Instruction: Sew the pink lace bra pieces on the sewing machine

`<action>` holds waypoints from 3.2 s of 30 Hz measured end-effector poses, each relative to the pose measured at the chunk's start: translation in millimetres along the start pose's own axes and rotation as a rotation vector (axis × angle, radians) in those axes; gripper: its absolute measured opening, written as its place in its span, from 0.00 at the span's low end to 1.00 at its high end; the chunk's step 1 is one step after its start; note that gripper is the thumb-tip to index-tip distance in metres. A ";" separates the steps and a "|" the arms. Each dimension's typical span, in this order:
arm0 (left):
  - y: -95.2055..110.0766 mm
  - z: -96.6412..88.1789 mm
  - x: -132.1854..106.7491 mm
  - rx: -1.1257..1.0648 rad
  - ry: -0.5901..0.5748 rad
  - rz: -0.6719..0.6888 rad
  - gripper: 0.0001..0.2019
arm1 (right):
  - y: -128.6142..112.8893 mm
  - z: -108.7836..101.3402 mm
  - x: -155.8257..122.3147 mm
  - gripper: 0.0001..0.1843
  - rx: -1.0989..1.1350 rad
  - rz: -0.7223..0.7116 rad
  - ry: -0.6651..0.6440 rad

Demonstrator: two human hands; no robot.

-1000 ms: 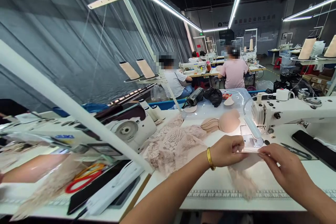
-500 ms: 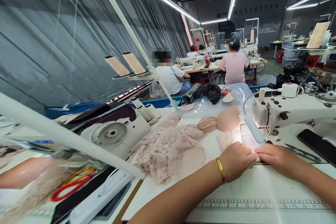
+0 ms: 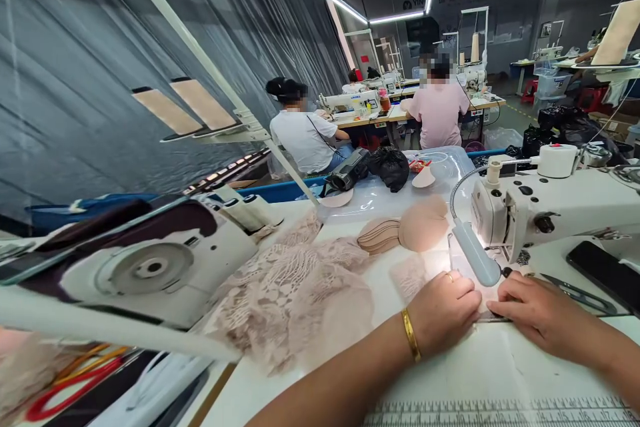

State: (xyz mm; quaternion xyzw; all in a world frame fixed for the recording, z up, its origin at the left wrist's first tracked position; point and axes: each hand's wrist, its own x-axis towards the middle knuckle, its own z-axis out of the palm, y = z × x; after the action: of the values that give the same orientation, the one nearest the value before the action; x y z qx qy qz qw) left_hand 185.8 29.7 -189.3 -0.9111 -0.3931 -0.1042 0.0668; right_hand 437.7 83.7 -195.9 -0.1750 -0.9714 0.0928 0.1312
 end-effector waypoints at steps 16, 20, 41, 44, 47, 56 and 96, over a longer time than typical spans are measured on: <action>1.3 1.7 -0.2 -0.066 0.013 -0.039 0.06 | 13.3 31.0 7.2 0.14 0.028 0.245 0.268; 2.4 1.3 -1.3 -0.061 0.023 -0.057 0.05 | 17.3 28.5 7.5 0.19 -0.017 0.247 0.373; 2.6 0.4 0.5 -0.068 0.033 -0.028 0.08 | 0.6 4.7 -3.0 0.16 0.108 0.082 0.046; 2.4 0.4 1.3 -0.086 0.040 -0.016 0.08 | -0.5 1.7 -2.3 0.15 0.138 0.054 0.065; 2.2 0.4 1.8 -0.110 0.041 -0.007 0.07 | 1.6 1.6 -3.2 0.15 0.150 0.041 0.073; 0.8 0.6 1.4 -0.175 0.027 -0.007 0.07 | 4.2 3.9 -5.4 0.17 0.092 0.042 -0.030; -30.7 18.9 18.9 -0.256 0.071 -0.010 0.09 | 15.6 26.1 5.5 0.18 -0.013 0.161 0.149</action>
State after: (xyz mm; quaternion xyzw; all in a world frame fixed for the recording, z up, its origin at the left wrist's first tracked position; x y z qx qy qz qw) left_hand 178.6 67.7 -201.9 -0.9060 -0.3786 -0.1860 -0.0365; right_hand 430.1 96.5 -223.0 -0.2599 -0.9422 0.0833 0.1942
